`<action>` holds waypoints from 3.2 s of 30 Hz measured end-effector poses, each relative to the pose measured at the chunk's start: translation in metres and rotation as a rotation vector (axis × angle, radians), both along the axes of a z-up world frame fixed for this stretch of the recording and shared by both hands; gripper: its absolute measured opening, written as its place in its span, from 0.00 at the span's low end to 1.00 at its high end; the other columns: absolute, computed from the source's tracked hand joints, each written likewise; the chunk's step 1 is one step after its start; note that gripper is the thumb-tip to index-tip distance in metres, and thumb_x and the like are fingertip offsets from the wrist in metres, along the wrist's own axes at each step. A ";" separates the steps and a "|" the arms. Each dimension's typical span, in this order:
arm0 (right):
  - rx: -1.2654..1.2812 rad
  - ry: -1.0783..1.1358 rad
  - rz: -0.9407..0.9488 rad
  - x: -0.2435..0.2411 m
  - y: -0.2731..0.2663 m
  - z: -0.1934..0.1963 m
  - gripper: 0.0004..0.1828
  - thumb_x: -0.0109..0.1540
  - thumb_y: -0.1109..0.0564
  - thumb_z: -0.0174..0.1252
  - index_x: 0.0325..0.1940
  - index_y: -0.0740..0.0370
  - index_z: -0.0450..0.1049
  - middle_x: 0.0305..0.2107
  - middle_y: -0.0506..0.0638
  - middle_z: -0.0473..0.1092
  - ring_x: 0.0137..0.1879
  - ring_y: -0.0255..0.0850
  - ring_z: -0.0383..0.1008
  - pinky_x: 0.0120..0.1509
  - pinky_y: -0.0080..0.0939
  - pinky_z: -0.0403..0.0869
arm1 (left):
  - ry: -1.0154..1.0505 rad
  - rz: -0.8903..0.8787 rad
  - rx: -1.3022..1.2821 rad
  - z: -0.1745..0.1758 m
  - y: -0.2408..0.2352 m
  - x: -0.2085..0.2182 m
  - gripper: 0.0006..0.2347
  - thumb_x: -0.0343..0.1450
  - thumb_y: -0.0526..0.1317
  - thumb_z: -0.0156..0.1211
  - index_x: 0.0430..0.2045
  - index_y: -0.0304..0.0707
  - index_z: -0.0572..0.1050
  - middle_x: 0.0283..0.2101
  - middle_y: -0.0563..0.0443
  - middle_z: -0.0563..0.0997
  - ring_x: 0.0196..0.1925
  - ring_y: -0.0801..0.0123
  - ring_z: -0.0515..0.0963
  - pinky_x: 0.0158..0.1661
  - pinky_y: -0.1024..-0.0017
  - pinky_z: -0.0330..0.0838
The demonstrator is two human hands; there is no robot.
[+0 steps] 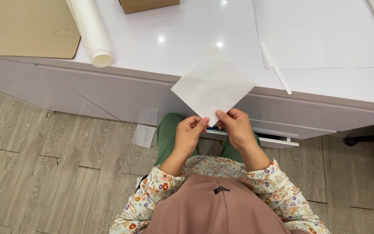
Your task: Using a plastic scraper to tear large sheets of parchment paper into smaller squares and folding them.
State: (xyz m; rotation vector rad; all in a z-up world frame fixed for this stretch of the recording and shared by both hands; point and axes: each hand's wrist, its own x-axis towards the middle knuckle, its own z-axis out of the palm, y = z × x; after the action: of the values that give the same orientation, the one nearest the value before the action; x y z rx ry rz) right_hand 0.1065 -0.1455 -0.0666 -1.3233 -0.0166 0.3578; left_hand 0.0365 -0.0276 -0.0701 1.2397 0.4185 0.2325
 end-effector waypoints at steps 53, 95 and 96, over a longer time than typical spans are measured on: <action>-0.566 -1.030 0.219 -0.022 -0.063 0.131 0.04 0.50 0.64 0.56 0.20 0.61 0.72 0.11 0.48 0.63 0.24 0.41 0.66 0.31 0.34 0.66 | -0.349 0.238 1.245 0.081 0.016 -0.033 0.11 0.59 0.43 0.61 0.30 0.40 0.69 0.28 0.52 0.69 0.33 0.62 0.68 0.38 0.68 0.59; 0.118 -0.311 -0.033 0.008 -0.063 0.079 0.02 0.53 0.67 0.54 0.28 0.70 0.68 0.19 0.51 0.66 0.27 0.32 0.67 0.33 0.30 0.68 | -0.360 -0.234 -0.390 0.024 0.001 -0.028 0.43 0.56 0.70 0.14 0.48 0.31 0.62 0.48 0.44 0.68 0.49 0.66 0.67 0.49 0.72 0.62; 0.131 -0.272 -0.066 0.009 -0.061 0.074 0.02 0.53 0.67 0.55 0.29 0.69 0.68 0.19 0.51 0.66 0.27 0.33 0.68 0.33 0.29 0.69 | -0.396 -0.248 -0.405 0.018 -0.004 -0.029 0.45 0.53 0.73 0.19 0.49 0.33 0.61 0.49 0.45 0.68 0.50 0.67 0.67 0.50 0.72 0.62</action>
State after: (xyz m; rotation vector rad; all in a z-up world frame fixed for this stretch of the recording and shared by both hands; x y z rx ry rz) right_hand 0.1159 -0.2063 0.0073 -1.2314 -0.2203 0.1166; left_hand 0.0080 -0.0316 -0.0518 0.8105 -0.0355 0.1651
